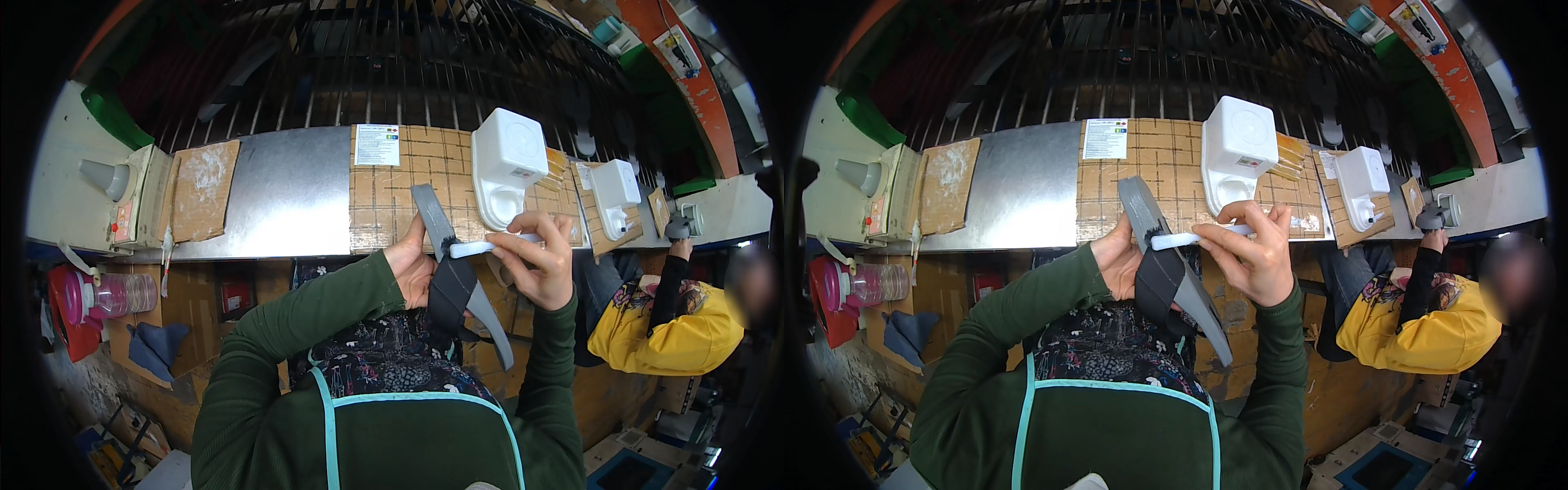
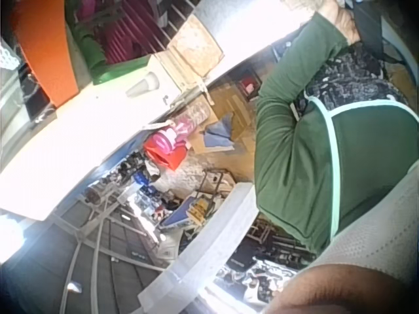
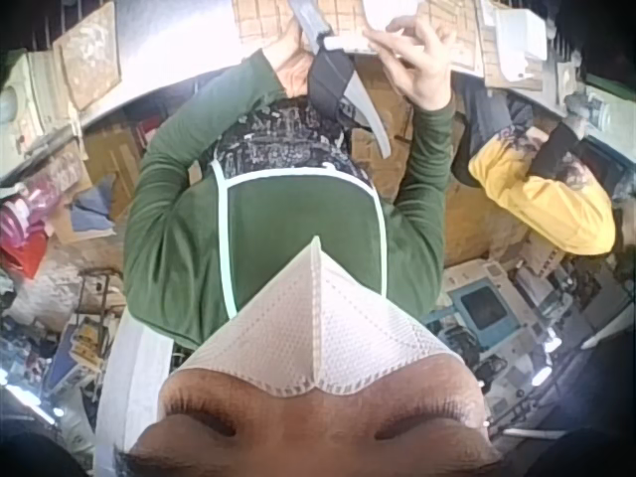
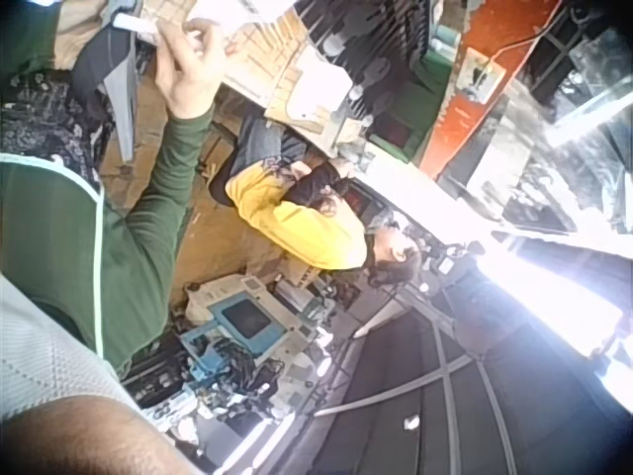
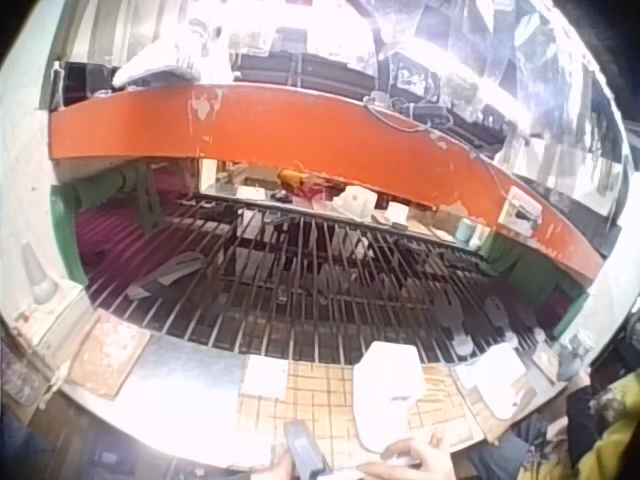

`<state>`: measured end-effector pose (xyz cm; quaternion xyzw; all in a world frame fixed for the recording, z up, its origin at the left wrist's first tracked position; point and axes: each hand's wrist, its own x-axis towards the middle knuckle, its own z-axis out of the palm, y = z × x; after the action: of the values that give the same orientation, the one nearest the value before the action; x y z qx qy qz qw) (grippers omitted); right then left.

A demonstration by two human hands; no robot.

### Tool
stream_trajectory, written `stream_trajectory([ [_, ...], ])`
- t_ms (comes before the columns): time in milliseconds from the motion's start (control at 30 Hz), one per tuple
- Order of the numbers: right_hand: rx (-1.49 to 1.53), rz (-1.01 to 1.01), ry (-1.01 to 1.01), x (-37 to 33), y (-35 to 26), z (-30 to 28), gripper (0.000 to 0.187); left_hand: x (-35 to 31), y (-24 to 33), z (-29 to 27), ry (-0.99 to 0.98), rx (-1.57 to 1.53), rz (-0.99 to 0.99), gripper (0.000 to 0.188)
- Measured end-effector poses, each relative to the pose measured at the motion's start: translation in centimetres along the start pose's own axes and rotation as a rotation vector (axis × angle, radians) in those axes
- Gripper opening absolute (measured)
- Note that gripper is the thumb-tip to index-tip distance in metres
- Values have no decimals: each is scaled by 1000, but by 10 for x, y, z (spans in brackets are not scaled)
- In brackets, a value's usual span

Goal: The person applies a white substance to a gray object using a small brush. They repeatedly dip the brush into a container and apply the substance to different areas of the object.

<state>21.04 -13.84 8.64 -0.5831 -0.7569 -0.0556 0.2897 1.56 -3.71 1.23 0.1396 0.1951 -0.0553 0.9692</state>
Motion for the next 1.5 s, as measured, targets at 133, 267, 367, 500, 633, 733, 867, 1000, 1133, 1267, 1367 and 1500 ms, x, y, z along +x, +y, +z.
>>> stream_trajectory([
  [133, 31, 4, -30, -3, 2, -1, 25, 0, -2, -2, -24, -54, -38, 105],
  [267, 174, 23, -84, 1, 11, -5, 25, 1, -6, -3, -39, 29, 11, 105],
  [367, 208, 51, -45, 10, 14, -4, 23, 5, -12, -4, -29, 54, 45, 103],
  [500, 72, 17, 39, 22, 12, 1, 21, 10, -18, -8, -23, 74, 96, 95],
  [633, 60, -15, 36, 28, 10, 2, 21, 9, -19, -14, -45, 67, 89, 89],
  [733, 67, -41, 20, 29, 10, 3, 22, 10, -18, -15, -25, 93, 93, 90],
  [867, 75, -54, -14, 26, 11, 3, 22, 7, -18, -10, -24, 102, 110, 92],
  [1000, 104, -50, -108, 20, 13, -1, 21, 5, -18, -6, 43, 88, 112, 90],
  [1133, 308, 31, -189, 16, 18, 6, 18, 7, -15, -15, 32, 67, 56, 77],
  [1267, 412, 116, -83, 20, 20, 28, 15, 17, -18, -30, -36, 29, 128, 53],
  [1367, 285, 21, -47, 27, 24, 35, 15, 23, -18, -41, -87, 173, 344, 51],
  [1500, 324, 74, 125, 32, 18, 44, 17, 26, -11, -52, -166, 386, 591, 47],
])
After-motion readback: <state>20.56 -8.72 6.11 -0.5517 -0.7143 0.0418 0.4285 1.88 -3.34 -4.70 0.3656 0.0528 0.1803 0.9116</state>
